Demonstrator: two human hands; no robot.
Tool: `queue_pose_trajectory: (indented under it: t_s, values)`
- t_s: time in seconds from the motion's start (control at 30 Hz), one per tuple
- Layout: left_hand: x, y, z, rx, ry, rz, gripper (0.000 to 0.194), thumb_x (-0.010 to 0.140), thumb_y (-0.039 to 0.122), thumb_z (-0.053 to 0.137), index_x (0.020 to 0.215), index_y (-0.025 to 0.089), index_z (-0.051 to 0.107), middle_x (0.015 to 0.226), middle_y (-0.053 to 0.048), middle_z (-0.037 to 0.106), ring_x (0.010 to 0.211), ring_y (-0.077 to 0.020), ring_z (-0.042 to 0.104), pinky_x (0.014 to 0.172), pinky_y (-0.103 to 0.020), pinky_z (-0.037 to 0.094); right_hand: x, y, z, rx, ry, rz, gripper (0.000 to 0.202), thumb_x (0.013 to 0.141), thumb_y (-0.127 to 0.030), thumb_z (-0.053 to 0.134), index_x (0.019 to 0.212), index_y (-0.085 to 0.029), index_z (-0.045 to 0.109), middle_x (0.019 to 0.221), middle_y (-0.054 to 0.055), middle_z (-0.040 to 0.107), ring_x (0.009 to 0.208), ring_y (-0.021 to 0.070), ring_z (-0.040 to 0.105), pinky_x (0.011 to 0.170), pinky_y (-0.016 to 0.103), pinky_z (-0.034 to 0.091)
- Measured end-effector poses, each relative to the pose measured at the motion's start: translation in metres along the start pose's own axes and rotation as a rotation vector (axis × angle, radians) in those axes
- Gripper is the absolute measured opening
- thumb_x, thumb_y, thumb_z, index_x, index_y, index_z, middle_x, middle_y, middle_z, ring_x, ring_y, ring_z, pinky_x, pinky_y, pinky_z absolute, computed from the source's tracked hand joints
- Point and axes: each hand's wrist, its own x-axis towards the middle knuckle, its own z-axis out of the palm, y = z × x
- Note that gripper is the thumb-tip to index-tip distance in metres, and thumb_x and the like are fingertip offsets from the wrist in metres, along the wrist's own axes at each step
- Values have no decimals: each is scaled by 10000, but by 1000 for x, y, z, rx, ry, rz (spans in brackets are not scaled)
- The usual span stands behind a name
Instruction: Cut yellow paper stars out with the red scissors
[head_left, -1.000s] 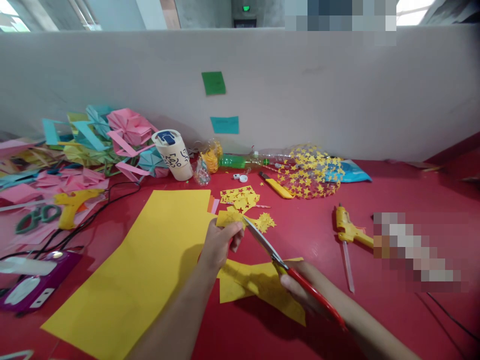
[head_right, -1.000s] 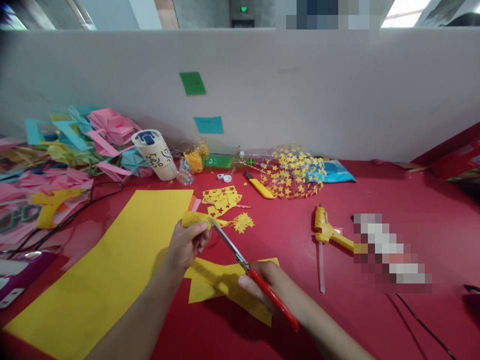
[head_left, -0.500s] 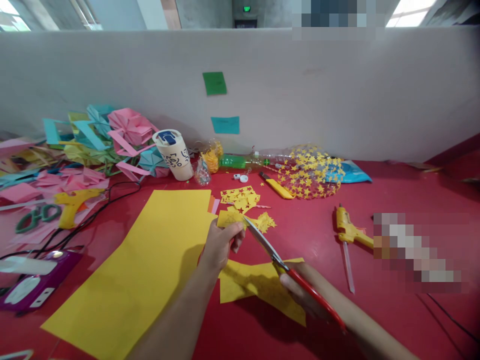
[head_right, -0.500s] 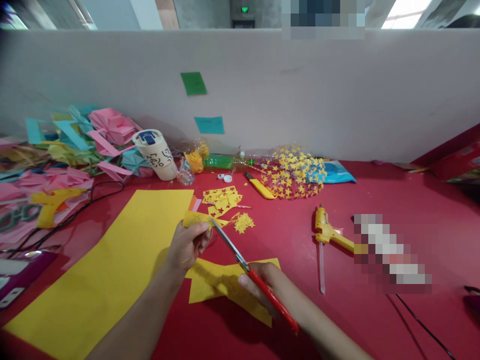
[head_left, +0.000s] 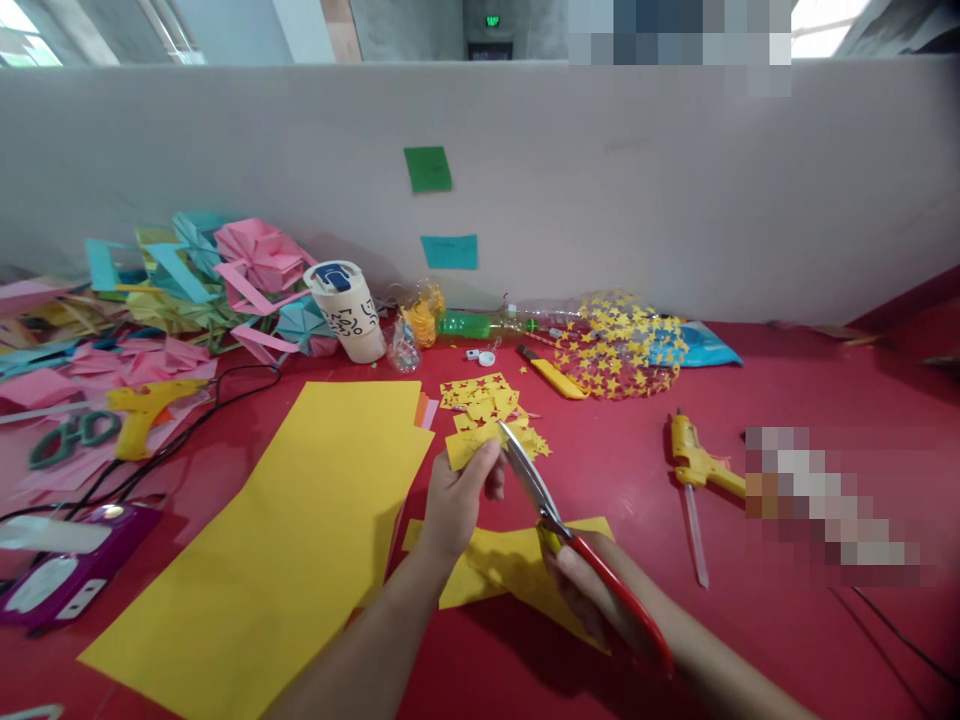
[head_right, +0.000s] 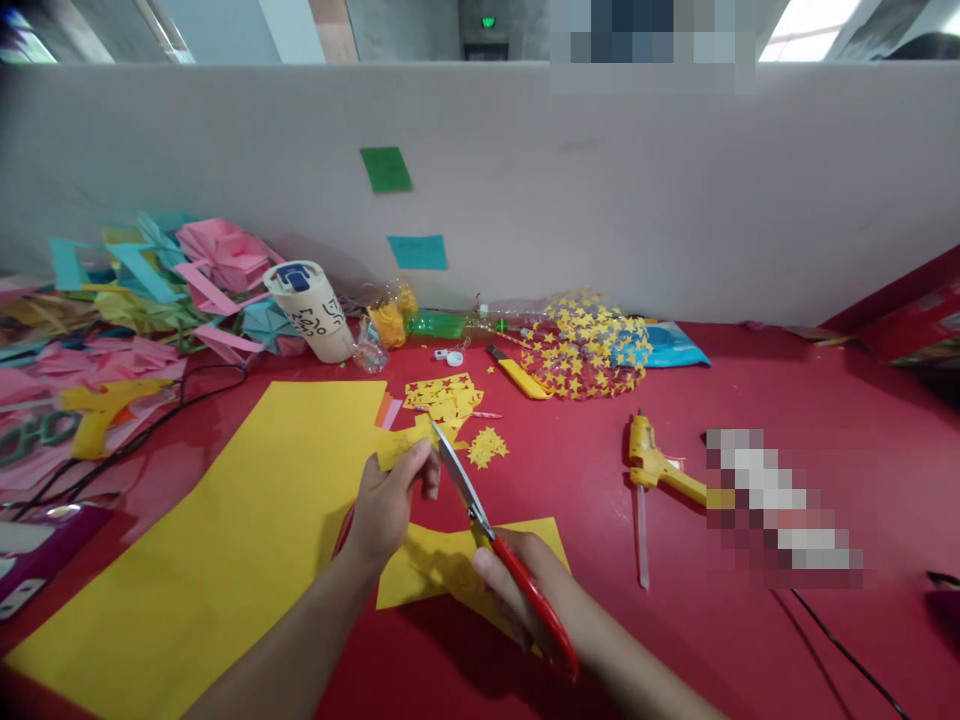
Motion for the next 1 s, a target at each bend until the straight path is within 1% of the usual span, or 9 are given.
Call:
queue_pose_trajectory:
  t_s: [0.13,0.33,0.5,0.63,0.8,0.9,1.0]
  values:
    - [-1,-2,1,38,15,22,301,847,312,536,603,138,561,499,22,518,453,-83,491,461,-213,406,0,3,0,23,-64,-32,488,832,-660,418,721,-186,422,459,-87,383,346,44,341,331,149,262]
    - [-2,-4,1,47,30,-3,295,845,339,540,626,142,561,509,24,514,463,-85,484,462,-214,403,0,6,0,13,-54,-52,484,848,-644,411,716,-179,437,432,-91,380,326,41,341,323,145,252]
    - [-4,-4,3,84,37,13,315,852,348,525,610,147,539,499,25,494,467,-86,475,473,-218,395,2,9,2,19,-38,-49,508,838,-668,388,694,-183,437,402,-99,370,291,36,316,306,148,247]
    - [-4,-5,4,91,33,16,322,861,343,508,603,151,525,497,26,488,463,-87,470,476,-225,388,4,12,2,14,-7,-26,513,846,-661,377,665,-185,439,377,-93,387,267,43,333,290,149,254]
    - [-4,-5,4,67,39,1,322,855,344,518,599,149,531,494,23,493,464,-90,471,474,-227,385,7,7,3,-39,60,52,533,796,-694,409,613,-193,424,365,-87,385,260,48,345,266,144,250]
    - [-4,-5,4,51,50,-4,319,849,340,527,594,149,533,491,25,493,457,-88,468,467,-225,385,8,5,3,-48,54,100,518,777,-690,423,605,-202,415,362,-88,375,248,58,349,242,153,252]
    - [-4,-5,4,44,45,4,331,851,335,524,578,148,529,486,24,488,459,-88,469,468,-226,386,6,2,4,-47,52,99,504,774,-685,427,612,-209,393,373,-94,369,246,51,331,235,150,239]
